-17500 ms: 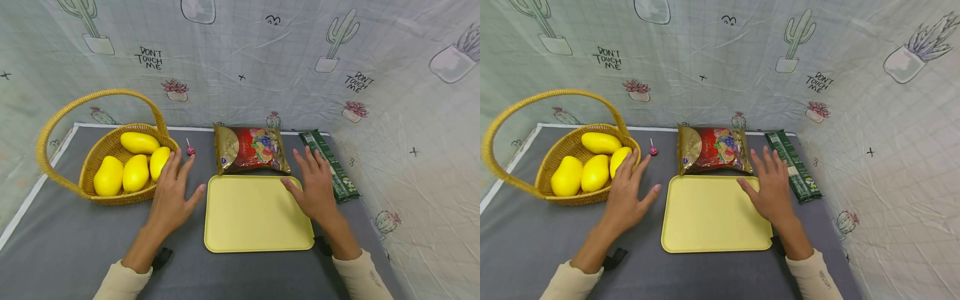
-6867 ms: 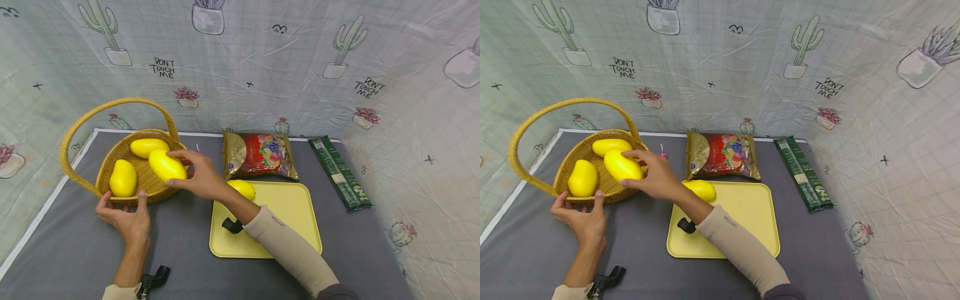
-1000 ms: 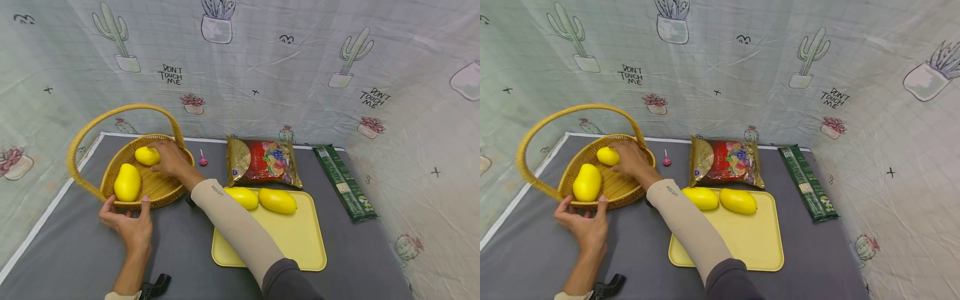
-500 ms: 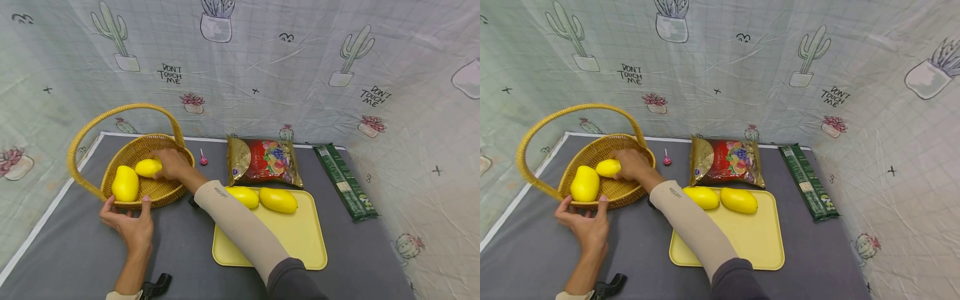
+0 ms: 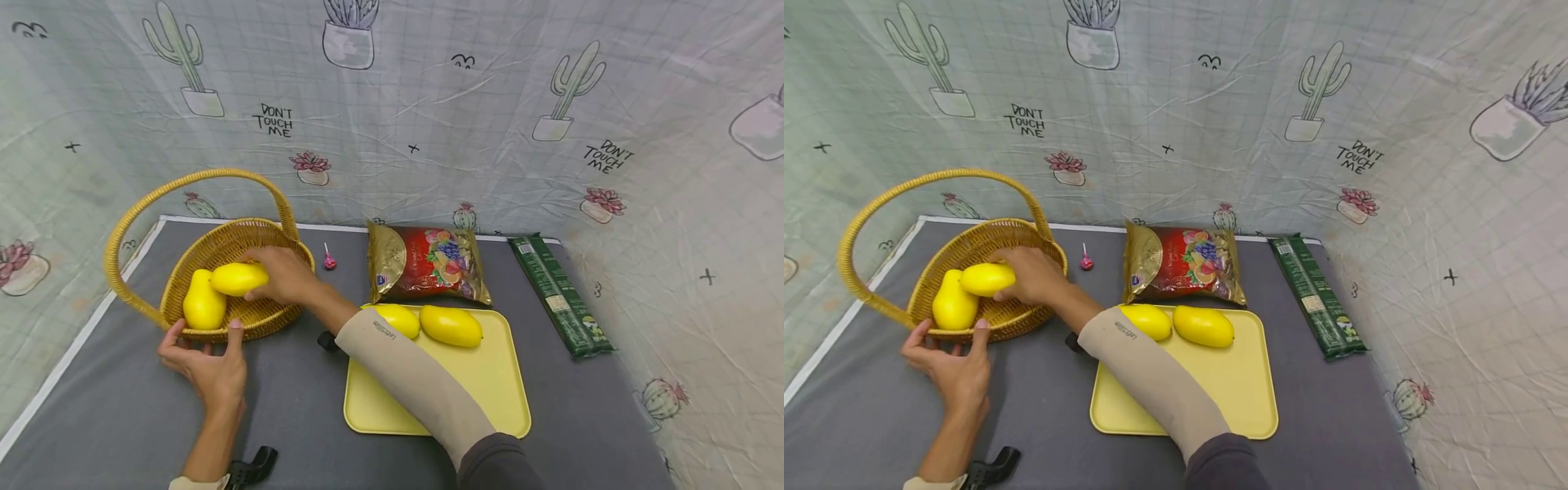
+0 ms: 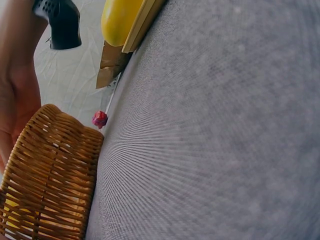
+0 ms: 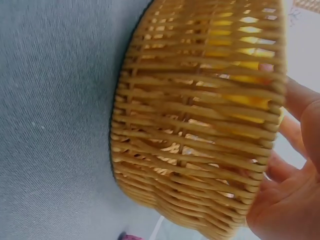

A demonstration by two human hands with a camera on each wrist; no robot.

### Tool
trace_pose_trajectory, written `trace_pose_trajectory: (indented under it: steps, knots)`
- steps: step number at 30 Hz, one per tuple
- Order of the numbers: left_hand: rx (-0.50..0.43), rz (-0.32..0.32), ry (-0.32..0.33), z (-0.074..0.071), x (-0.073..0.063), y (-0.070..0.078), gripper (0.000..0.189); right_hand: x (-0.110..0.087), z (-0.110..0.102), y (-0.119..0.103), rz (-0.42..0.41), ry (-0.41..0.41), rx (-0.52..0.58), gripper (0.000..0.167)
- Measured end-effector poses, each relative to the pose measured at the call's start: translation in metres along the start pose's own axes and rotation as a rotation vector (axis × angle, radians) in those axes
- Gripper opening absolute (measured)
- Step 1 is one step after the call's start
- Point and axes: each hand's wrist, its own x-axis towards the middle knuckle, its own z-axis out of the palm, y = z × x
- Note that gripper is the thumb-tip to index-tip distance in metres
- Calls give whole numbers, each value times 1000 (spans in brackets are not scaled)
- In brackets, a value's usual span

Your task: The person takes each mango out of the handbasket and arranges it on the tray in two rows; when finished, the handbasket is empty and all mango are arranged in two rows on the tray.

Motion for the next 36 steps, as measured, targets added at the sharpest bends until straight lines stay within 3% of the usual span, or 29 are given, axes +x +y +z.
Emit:
trace_pose_trajectory:
  steps: [6,17,27,36]
  knots:
    - [-3,2,5,1,-1,1,80,-17,-7,-4,-56,57,55,67]
    - [23,4,9,-2,0,0,79,-59,-24,-14,-66,186,223,69]
    - [17,8,16,-1,0,-1,81,-105,-34,-12,-48,262,303,69]
    - [24,14,13,1,-1,1,80,-153,-40,1,20,268,341,68]
